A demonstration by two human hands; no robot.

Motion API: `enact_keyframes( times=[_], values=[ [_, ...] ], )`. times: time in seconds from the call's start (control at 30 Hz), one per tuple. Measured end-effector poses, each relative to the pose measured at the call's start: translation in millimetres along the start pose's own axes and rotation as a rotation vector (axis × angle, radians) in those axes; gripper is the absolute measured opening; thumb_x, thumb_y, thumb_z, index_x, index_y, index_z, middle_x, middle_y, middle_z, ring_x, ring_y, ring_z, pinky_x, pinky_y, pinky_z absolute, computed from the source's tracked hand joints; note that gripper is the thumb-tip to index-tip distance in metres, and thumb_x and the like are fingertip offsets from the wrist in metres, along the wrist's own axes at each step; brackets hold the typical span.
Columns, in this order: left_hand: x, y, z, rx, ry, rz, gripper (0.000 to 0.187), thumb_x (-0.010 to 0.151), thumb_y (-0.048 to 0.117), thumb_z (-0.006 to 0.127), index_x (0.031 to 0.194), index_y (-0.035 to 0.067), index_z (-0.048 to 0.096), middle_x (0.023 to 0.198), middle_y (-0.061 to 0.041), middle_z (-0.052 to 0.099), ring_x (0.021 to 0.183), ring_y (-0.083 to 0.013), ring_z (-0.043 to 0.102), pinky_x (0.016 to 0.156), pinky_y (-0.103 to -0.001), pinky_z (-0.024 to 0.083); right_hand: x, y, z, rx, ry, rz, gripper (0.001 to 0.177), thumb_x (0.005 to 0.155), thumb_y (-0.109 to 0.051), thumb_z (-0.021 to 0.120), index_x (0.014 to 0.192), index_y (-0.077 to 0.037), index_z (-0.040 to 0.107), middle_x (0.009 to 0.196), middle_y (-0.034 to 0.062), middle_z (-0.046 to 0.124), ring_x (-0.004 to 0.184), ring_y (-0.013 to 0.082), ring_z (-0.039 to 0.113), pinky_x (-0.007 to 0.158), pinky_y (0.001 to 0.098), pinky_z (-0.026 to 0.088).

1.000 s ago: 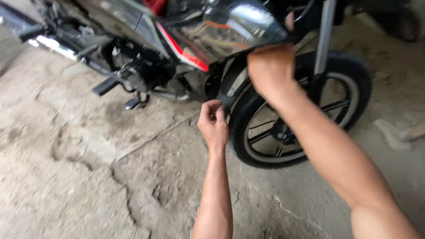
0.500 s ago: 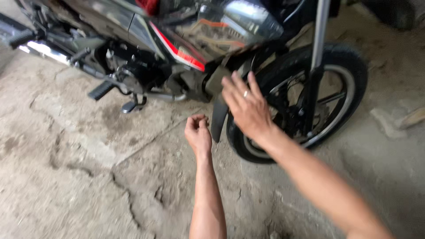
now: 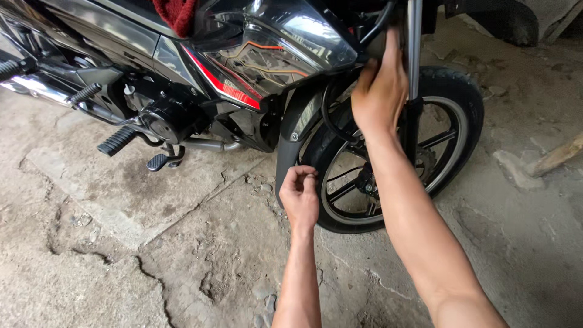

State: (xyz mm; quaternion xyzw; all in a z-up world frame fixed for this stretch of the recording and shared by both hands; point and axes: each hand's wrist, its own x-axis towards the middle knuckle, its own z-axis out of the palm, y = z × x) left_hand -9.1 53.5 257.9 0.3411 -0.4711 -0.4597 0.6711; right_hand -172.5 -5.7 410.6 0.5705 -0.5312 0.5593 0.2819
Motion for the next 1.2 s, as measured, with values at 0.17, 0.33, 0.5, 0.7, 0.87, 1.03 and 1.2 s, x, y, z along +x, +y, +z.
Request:
enact_keyframes(
  times=[0.17,0.33,0.5,0.7,0.87,1.03,1.2],
  values=[
    [-5.1,-9.7,-5.5,0.139,0.016,-0.03,0.012,0.093,-0.002,0.059,0.095,0.001,0.07,0.084,-0.002,0.072,0.075,-0.0076,0.064,0.069,-0.023,0.052,8.0,-5.4,-20.2,-0.062,0.026,-0.055,0.045,0.103,0.006,0.053,0.149,0.004,0.05,0.133,0.0271,0.066,0.122,0.0453,0.065,0.104,0.0528,0.054],
    [-0.9,-12.6,10.0,0.161,-0.025,-0.011,0.013,0.094,-0.002,0.059,0.095,0.001,0.071,0.081,-0.001,0.069,0.07,-0.0068,0.058,0.064,-0.024,0.048,-30.4,-13.3,-60.8,-0.078,-0.246,0.046,0.035,0.097,0.005,0.046,0.122,-0.003,0.069,0.112,0.0185,0.073,0.109,0.0327,0.071,0.102,0.0435,0.058],
    [-10.5,-35.8,20.6,0.107,-0.041,-0.038,0.014,0.094,-0.002,0.059,0.095,0.002,0.071,0.082,-0.001,0.069,0.072,-0.0059,0.059,0.065,-0.023,0.048,12.8,21.0,-76.3,0.045,0.301,-0.181,0.049,0.1,0.018,0.043,0.142,0.0,0.061,0.151,0.0198,0.057,0.147,0.0353,0.055,0.122,0.0486,0.053],
    [-14.7,-47.4,33.9,0.101,-0.127,-0.104,0.013,0.095,-0.001,0.058,0.095,0.001,0.071,0.082,0.0,0.07,0.072,-0.0059,0.06,0.065,-0.023,0.049,-5.7,10.4,-59.4,-0.547,-0.085,-0.197,0.04,0.1,0.0,0.053,0.139,0.005,0.06,0.149,0.0275,0.051,0.138,0.0414,0.052,0.114,0.0534,0.047],
    [-11.0,-43.7,44.3,0.101,-0.121,-0.158,0.011,0.093,-0.001,0.059,0.095,0.001,0.07,0.08,0.0,0.069,0.071,-0.0065,0.059,0.063,-0.024,0.048,-22.0,8.0,-55.3,-0.079,0.056,0.001,0.042,0.11,0.008,0.051,0.152,0.003,0.054,0.156,0.0166,0.054,0.146,0.0314,0.058,0.115,0.0373,0.052],
    [-19.6,-41.7,56.3,0.199,-0.175,-0.136,0.014,0.091,-0.002,0.059,0.095,0.001,0.072,0.078,-0.003,0.069,0.07,-0.0071,0.059,0.063,-0.023,0.049,25.2,4.6,-25.2,-0.012,0.147,-0.033,0.049,0.101,0.007,0.058,0.149,0.004,0.052,0.154,0.0207,0.054,0.143,0.035,0.057,0.115,0.0403,0.054],
    [-16.9,-28.6,58.6,0.145,-0.2,-0.145,0.015,0.091,-0.002,0.058,0.095,0.002,0.071,0.08,-0.002,0.071,0.071,-0.0064,0.06,0.064,-0.023,0.05,7.8,-19.1,-35.3,-0.125,0.023,-0.01,0.062,0.087,0.009,0.062,0.148,-0.002,0.054,0.152,0.028,0.052,0.137,0.0428,0.052,0.11,0.0482,0.053]
  ],
)
